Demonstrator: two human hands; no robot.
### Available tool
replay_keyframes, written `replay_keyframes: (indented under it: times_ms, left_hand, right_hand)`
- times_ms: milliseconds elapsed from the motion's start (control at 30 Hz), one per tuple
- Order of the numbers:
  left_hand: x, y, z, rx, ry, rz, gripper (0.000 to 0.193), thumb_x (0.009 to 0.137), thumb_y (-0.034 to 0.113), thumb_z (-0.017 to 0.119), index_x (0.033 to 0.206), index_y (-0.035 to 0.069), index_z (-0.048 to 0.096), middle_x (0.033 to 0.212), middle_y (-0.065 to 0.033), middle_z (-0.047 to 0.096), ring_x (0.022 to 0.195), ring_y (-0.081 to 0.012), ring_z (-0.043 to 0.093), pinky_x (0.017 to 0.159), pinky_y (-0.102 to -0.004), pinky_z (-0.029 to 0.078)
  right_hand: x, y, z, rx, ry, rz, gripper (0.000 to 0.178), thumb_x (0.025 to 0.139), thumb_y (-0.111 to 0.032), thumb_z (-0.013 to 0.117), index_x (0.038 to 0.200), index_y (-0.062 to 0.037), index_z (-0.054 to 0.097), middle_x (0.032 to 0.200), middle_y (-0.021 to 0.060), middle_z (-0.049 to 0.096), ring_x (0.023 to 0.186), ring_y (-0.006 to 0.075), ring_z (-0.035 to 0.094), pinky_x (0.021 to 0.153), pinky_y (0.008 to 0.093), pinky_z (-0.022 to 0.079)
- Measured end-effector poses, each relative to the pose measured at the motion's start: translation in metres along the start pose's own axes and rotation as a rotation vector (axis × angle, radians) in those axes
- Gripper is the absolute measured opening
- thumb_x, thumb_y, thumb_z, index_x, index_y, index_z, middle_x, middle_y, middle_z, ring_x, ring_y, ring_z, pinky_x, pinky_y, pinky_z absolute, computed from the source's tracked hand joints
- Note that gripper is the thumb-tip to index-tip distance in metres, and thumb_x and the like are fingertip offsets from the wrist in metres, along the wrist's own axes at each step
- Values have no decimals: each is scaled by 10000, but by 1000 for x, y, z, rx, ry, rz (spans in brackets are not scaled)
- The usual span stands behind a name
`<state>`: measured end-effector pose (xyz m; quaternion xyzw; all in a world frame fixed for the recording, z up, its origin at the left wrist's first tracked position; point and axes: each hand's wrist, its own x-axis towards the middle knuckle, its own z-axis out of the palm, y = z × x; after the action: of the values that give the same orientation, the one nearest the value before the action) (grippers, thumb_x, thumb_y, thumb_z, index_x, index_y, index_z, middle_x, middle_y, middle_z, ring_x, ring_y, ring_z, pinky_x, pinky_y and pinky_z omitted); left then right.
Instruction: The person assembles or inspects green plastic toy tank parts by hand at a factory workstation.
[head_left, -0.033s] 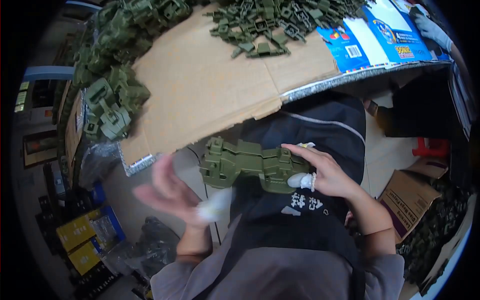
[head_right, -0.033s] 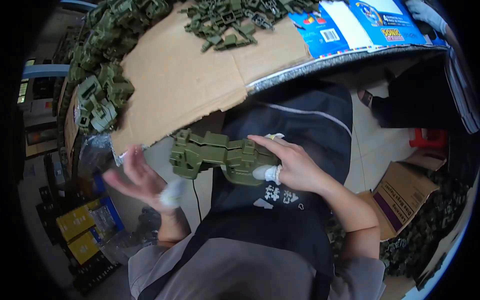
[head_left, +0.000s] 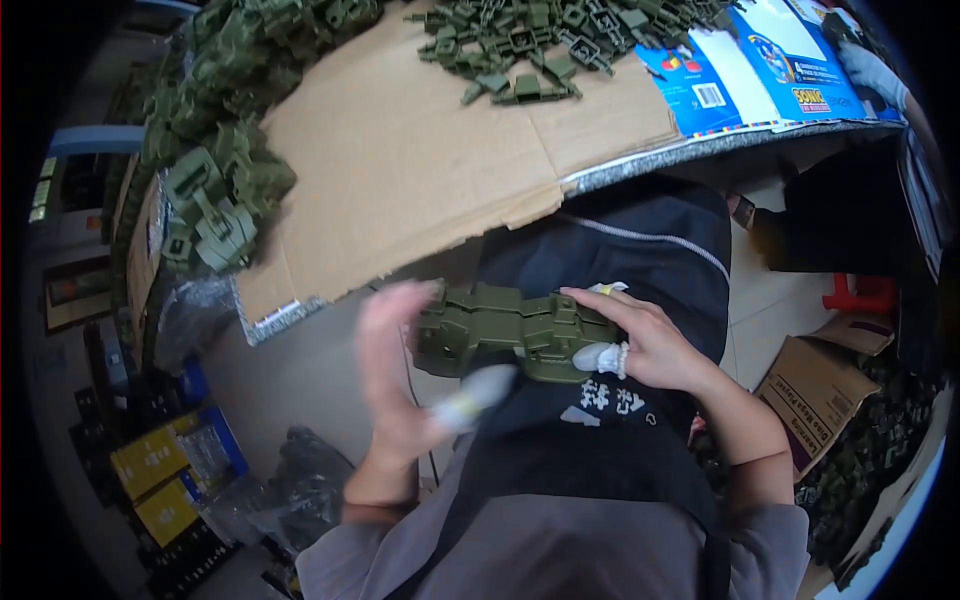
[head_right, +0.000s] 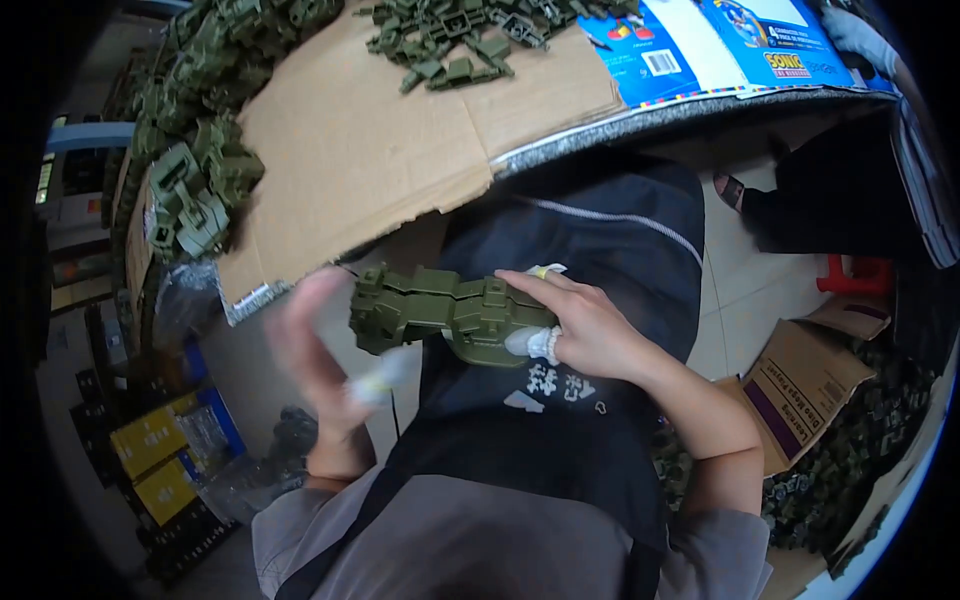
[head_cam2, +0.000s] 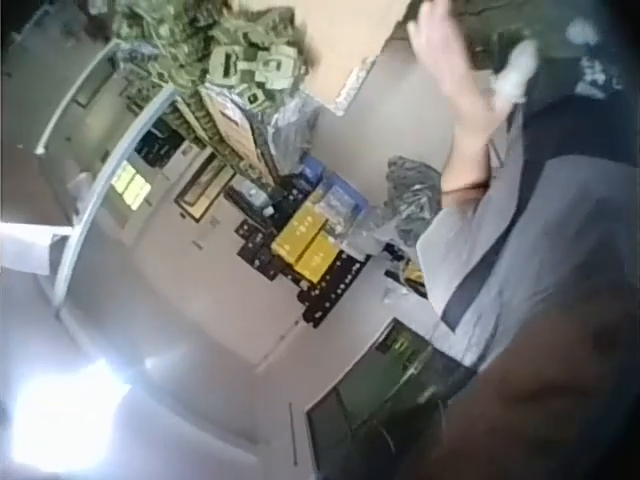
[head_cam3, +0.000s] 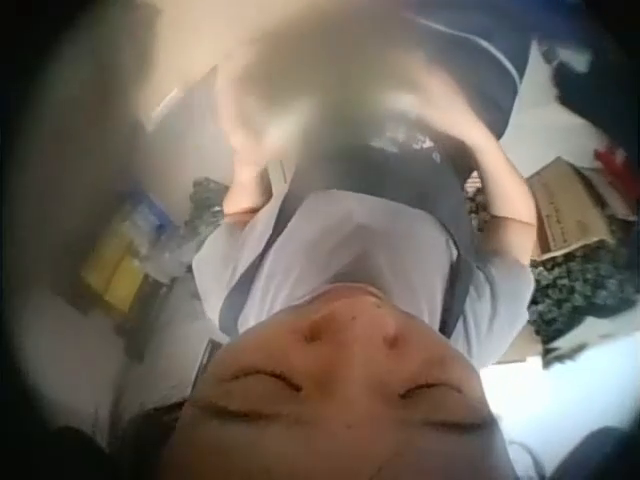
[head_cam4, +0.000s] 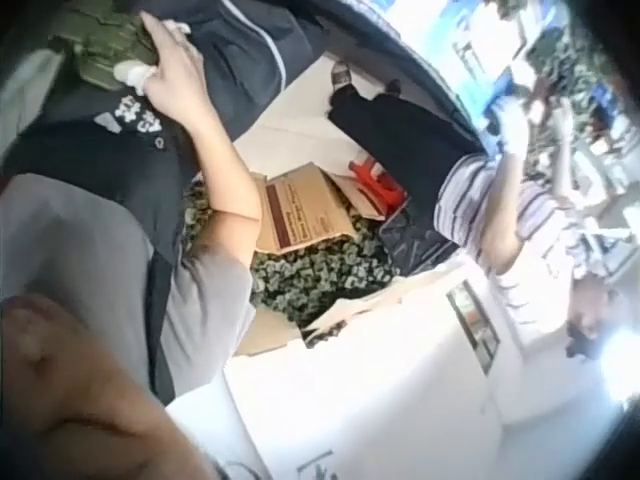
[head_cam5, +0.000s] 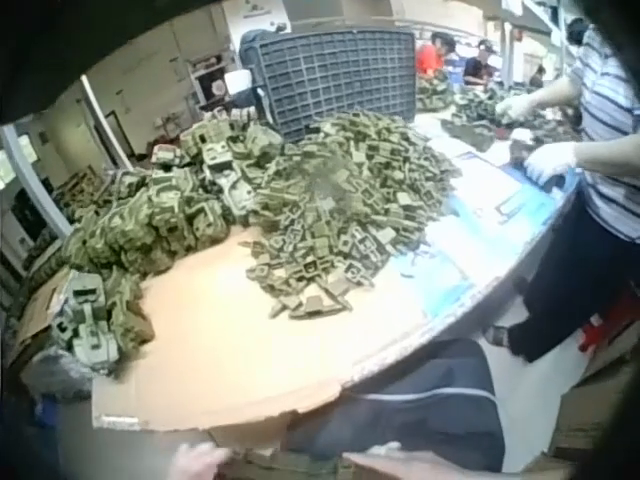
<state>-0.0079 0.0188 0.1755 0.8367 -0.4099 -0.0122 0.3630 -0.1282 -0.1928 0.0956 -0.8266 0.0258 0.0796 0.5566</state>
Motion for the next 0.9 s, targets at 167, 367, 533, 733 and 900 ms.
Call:
replay_keyframes:
  times_ms: [167, 367, 533, 733, 900]
  left_hand:
    - [-16, -36, 75, -73, -869, 57, 773, 639, 58, 596, 1342, -23, 284, 937, -197, 557, 948, -343, 530, 959, -449, 332]
    - [-25, -48, 87, -151, -877, 35, 717, 660, 29, 559, 1335, 12, 318, 976, -200, 571, 936, -339, 543, 909, -409, 364]
    - [-25, -55, 92, -148, -841, 83, 675, 650, 21, 555, 1303, 24, 382, 845, -175, 589, 842, -323, 559, 842, -387, 385]
    - [-16, -54, 86, -118, -952, 62, 708, 677, 102, 600, 1338, 64, 349, 876, -173, 584, 842, -320, 550, 823, -370, 383]
    - [2, -69, 25, -22, -739, -121, 933, 708, 359, 703, 1418, 109, 152, 1274, -217, 430, 1179, -345, 418, 962, -417, 339]
  right_hand:
    - [-17, 13, 19, -130, -166, -25, 713, 608, 47, 584, 1294, -19, 401, 929, 186, 557, 892, 345, 559, 801, 387, 457]
    - [-22, 21, 28, -141, -167, -23, 700, 612, 97, 533, 1293, 13, 391, 936, 214, 551, 913, 353, 550, 829, 394, 436]
    - [-20, 29, 42, -57, -143, 78, 626, 638, 105, 483, 1258, 38, 424, 1052, 249, 538, 983, 370, 536, 872, 394, 417]
    - [-18, 40, 46, 84, -75, 64, 495, 716, 29, 539, 1208, 22, 490, 1109, 217, 551, 1027, 350, 541, 890, 358, 419]
    - [-29, 66, 35, 265, 52, 113, 472, 806, -147, 614, 1242, -30, 476, 1182, 173, 546, 1092, 292, 529, 928, 326, 394]
